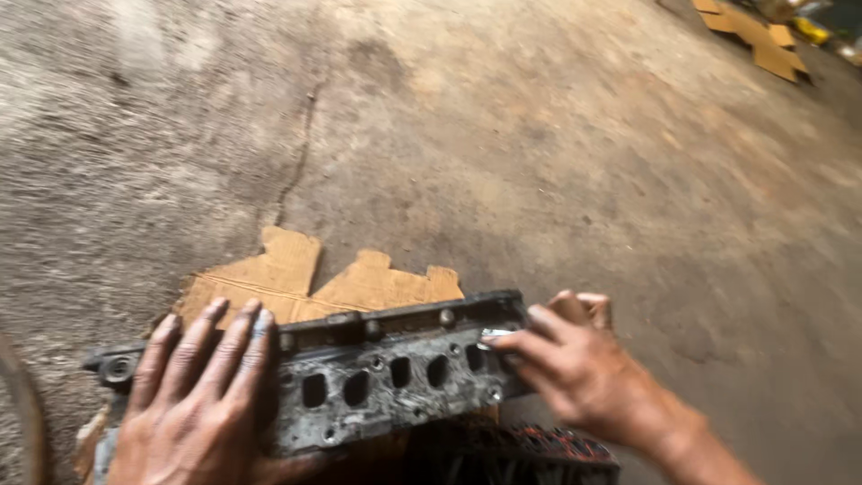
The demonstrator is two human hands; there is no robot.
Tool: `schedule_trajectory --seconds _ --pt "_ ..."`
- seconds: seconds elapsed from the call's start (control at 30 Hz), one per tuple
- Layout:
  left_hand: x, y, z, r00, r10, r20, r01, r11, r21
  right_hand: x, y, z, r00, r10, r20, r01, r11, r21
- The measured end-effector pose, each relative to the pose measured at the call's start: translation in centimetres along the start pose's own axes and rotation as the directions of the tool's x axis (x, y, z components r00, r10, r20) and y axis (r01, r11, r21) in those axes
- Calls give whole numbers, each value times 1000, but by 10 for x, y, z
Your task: The person uses a metal scraper to remove grime and residue from the surface and internal cavities of a metal engine component. They systematically scrape the edges and holes of the part, which is resting on a piece of cardboard on the floor.
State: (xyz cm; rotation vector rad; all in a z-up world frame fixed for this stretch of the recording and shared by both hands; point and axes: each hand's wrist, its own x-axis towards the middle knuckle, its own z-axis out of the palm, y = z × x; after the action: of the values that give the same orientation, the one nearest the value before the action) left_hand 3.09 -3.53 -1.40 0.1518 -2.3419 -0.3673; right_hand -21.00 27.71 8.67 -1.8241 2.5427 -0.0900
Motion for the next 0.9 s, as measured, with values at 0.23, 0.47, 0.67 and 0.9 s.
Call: schedule_trajectory --seconds 0.23,0.47,0.67,0.9 --pt "-6 0 2 990 -76 116 53 980 189 -18 -75 35 909 291 -300 -360 908 -211" --pt "3 3 1 997 -53 53 46 991 127 -21 -92 35 886 338 -319 -415 884 -216" --pt "2 7 -2 997 -59 47 55 995 87 -38 -90 55 836 417 -357 -516 820 -249" --pt "0 7 0 993 -96 68 87 987 132 -34 -101 45 752 594 -286 -656 720 -228"
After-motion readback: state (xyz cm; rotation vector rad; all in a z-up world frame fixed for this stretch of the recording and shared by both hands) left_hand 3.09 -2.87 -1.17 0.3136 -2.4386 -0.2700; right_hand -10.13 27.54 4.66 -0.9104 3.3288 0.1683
